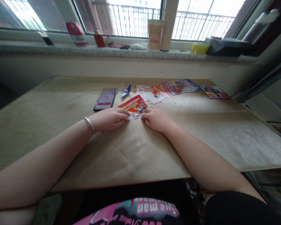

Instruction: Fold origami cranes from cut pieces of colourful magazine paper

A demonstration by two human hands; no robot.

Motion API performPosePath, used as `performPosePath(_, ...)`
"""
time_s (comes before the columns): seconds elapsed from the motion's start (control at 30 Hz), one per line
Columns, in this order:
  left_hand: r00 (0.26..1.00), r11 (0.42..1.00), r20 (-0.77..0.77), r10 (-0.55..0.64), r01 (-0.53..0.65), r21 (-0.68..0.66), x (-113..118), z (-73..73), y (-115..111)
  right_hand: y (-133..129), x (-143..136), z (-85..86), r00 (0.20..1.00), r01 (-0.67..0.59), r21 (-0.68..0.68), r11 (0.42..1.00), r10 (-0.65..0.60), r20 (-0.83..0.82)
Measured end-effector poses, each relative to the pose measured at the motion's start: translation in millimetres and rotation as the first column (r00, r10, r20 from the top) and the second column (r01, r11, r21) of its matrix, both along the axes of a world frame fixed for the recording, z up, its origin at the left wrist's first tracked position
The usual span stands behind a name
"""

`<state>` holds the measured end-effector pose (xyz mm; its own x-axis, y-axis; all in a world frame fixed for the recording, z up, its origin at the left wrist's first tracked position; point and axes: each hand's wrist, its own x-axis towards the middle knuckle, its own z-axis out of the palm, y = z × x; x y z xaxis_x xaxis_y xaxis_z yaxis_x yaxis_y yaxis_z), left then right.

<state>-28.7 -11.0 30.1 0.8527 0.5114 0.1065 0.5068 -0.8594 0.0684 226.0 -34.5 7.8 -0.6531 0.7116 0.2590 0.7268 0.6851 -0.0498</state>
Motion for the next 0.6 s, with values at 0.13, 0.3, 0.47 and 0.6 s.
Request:
performPosePath(0.13,1.0,1.0,-0.014,0.005,-0.005,0.004,-3.9,2.1,2.2,-0.2,0.4,0.3,1.0,0.006,-0.009,1.0,-0.006,-0.01)
performPosePath(0.3,0.999,1.0,-0.044,0.019,-0.02,-0.023,-7.7,1.4,4.3,-0.2,0.8,0.4,1.0,0.008,-0.016,1.0,-0.009,-0.011)
performPosePath(0.47,0.998,0.999,-0.045,0.035,-0.036,-0.014,-13.9,4.0,5.0,0.1,1.3,-0.2,1.0,0.005,-0.026,1.0,-0.005,-0.017)
performPosePath(0.6,0.997,0.999,-0.064,0.047,-0.048,-0.021,-17.4,8.1,5.1,0.0,1.3,0.0,1.0,-0.003,-0.018,1.0,0.003,-0.02)
